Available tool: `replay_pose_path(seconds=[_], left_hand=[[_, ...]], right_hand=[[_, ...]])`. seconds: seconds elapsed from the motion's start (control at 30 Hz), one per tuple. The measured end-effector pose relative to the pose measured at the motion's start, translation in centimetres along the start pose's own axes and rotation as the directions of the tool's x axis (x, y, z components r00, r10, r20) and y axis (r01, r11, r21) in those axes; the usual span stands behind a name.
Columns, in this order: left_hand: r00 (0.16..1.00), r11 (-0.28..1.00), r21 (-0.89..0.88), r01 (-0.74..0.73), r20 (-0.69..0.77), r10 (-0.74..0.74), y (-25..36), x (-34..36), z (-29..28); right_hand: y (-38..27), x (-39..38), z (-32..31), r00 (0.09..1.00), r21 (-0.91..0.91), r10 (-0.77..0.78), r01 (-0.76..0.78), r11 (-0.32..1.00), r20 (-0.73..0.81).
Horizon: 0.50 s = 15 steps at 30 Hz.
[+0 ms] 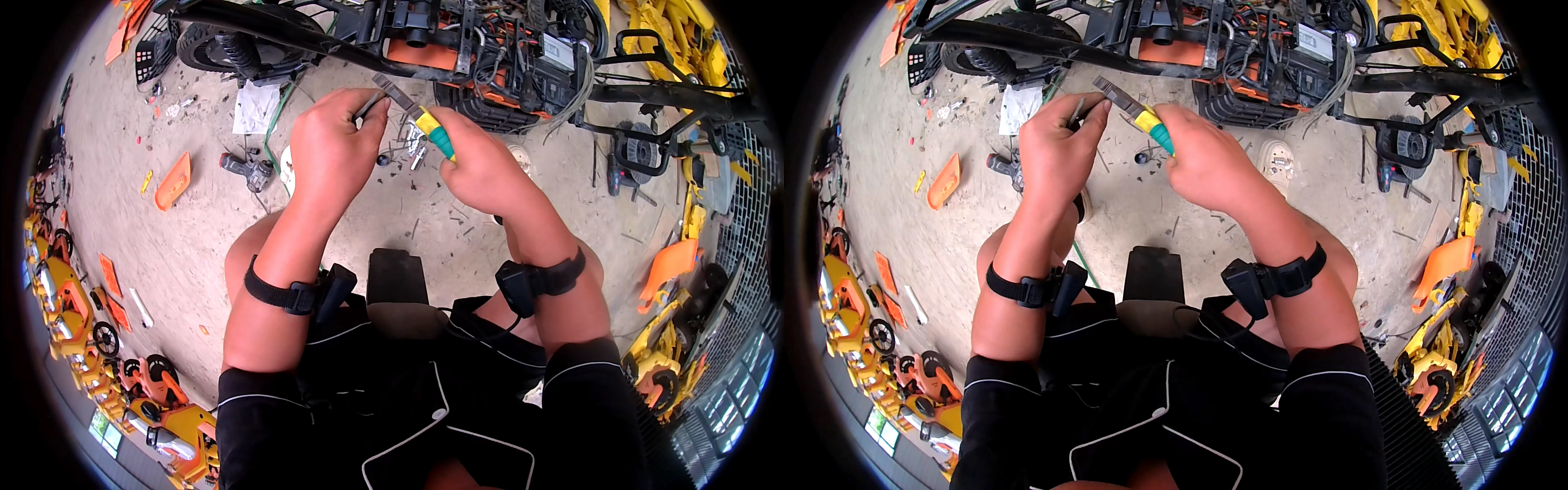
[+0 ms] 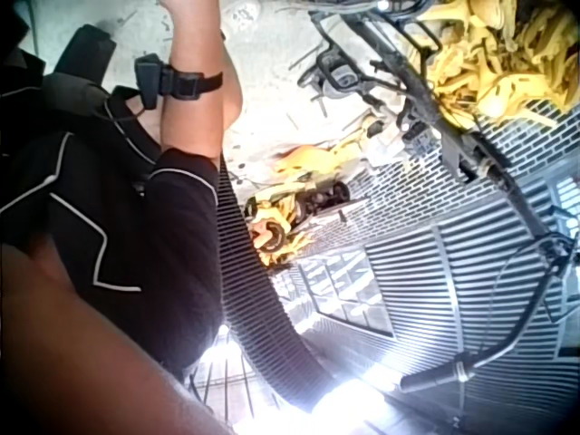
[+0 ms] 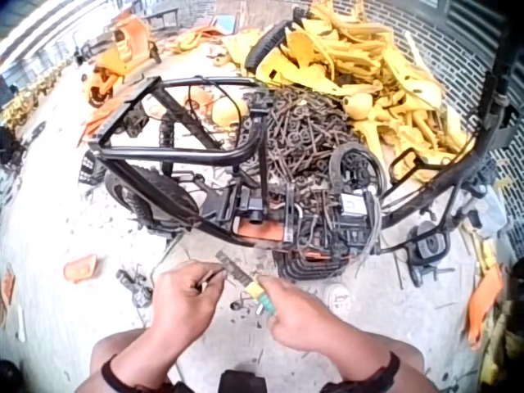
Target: The person uses pliers to strip and trim a wire on a motorcycle frame, holding the wire with one hand while manipulating the tool with the other.
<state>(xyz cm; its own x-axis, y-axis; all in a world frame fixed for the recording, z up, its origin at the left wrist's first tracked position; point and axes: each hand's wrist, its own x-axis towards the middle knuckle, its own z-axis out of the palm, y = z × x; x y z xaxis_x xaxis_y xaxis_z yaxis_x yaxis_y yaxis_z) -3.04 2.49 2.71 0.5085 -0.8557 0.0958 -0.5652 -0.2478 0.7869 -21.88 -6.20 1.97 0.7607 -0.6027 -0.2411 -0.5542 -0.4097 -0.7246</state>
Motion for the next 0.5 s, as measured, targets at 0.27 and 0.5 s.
replay_pose_path(seconds=[0.27, 0.5], left_hand=[[1.000, 1.000, 0.022, 0.022, -0.009, -0.022, -0.2, -0.2, -0.5], [0.987, 0.986, -0.039, 0.161, 0.015, -0.160, 0.7, -0.2, -0.7]], right_hand=[[-1.0, -0.1, 0.2, 1.000, -0.063, -0.020, 0.019, 0.998, -0.015], [-1.2, 0.0, 0.3, 0.994, 0.024, 0.101, -0.101, 0.995, -0.040]])
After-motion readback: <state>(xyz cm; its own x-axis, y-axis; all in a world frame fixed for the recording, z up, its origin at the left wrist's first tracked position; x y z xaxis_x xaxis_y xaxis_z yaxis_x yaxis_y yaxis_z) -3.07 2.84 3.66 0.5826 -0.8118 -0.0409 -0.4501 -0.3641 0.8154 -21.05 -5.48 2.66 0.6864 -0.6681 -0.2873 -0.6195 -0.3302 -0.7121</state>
